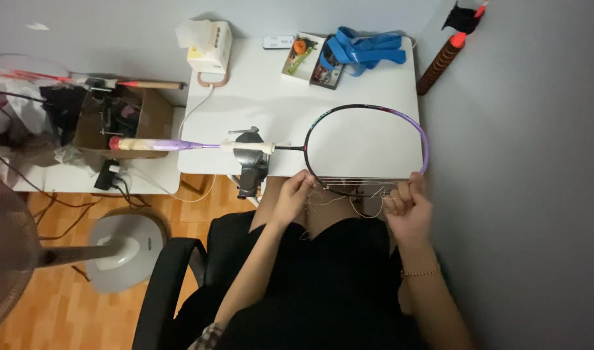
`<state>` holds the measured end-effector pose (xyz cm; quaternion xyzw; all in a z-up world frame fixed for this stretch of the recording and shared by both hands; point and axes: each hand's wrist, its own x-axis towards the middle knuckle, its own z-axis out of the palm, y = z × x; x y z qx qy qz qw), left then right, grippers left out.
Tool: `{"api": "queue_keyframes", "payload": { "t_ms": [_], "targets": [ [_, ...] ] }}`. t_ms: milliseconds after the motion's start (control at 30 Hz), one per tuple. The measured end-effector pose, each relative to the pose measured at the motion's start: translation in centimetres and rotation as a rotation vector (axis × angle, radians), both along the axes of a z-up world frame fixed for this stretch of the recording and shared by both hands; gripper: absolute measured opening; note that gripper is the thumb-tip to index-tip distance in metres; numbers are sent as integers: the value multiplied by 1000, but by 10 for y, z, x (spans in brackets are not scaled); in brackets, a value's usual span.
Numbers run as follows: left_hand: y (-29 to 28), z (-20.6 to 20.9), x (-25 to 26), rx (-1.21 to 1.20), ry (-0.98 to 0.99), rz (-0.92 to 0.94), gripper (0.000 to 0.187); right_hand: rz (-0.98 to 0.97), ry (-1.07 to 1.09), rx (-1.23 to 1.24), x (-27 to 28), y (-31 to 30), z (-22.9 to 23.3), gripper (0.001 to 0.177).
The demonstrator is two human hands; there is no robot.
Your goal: The recorder strings a badminton racket that is clamped to a white desk.
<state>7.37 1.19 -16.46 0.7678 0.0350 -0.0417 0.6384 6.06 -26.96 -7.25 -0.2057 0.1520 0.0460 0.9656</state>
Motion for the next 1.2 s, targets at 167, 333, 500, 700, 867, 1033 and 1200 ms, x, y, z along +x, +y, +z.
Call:
{"api": "queue_keyframes", "payload": {
  "t_ms": [167,333,500,700,867,1033,1200],
  "targets": [
    [18,-29,-20,-152,155,69,29,-34,-32,-75,-4,3,-1,25],
    [66,-52,-70,370,99,176,35,10,-34,-48,1,0,1,20],
    [56,82,-85,774,281,171,37,-29,-9,-80,-3,1,-5,23],
    [22,130,-79,855,-95,171,28,-12,-21,14,-4,-6,-14,19],
    [2,210,-68,585,-153,-129,62,-32,220,-1004,-16,-7,20,23],
    [-8,223,-63,427,-206,-100,43,-219,-18,-1601,-59,4,47,37],
    [-38,201,-65,7,-62,-201,42,214,-267,-1371,-72,49,103,22]
  ]
}}
